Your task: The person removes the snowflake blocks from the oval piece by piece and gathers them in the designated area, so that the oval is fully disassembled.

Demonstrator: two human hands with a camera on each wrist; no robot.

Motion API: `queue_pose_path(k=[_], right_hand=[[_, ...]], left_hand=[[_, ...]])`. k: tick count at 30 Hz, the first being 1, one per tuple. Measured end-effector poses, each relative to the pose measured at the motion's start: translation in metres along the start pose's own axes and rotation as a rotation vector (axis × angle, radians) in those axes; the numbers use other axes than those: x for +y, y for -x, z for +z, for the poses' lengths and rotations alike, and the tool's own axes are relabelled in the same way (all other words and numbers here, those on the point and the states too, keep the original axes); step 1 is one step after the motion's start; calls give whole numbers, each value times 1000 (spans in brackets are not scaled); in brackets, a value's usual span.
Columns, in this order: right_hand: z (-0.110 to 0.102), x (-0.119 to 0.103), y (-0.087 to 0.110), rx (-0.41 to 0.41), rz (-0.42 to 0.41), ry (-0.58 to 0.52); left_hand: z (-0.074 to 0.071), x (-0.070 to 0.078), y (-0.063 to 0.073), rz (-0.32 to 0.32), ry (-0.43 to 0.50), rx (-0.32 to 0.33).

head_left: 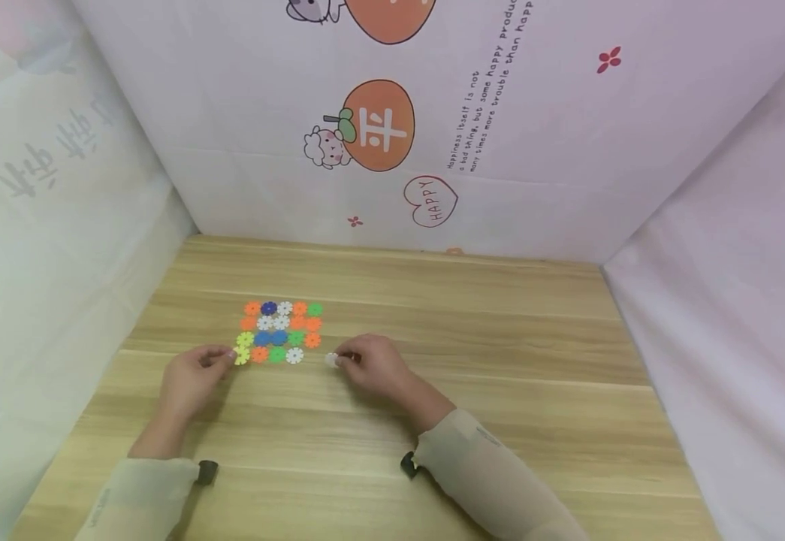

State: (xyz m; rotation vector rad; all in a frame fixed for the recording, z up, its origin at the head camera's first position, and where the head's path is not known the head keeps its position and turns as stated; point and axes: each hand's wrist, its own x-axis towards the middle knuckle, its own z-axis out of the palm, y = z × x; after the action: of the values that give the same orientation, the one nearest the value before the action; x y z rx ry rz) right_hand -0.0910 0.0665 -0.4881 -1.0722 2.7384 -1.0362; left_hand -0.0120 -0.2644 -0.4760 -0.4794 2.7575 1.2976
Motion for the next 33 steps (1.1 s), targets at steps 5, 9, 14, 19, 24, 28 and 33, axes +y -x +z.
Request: queue_pose_path(k=[5,9,14,19,24,28,33], right_hand=[[8,-5,-12,-80,104,-64],[15,-8,-21,-113,160,-98],[21,-11,-31,-135,224,-97],[26,-13,-40,-150,271,-95],[28,-15,-47,-164,335,-90],[29,-16,-51,-184,368,-55],[30,-17,-54,-202,390,-21]], left_hand=[[-4,-8,-5,-11,-46,-12],[-5,-14,-9,-22,-68,-32],[-5,-17,-15,-21,-102,-43],[-5,-17,-18,-3,-145,-35],[-6,-16,-21,1,-164,-57],[-7,-15,-22,-8,-164,-73],[-7,-15,-24,-13,-165,-80]])
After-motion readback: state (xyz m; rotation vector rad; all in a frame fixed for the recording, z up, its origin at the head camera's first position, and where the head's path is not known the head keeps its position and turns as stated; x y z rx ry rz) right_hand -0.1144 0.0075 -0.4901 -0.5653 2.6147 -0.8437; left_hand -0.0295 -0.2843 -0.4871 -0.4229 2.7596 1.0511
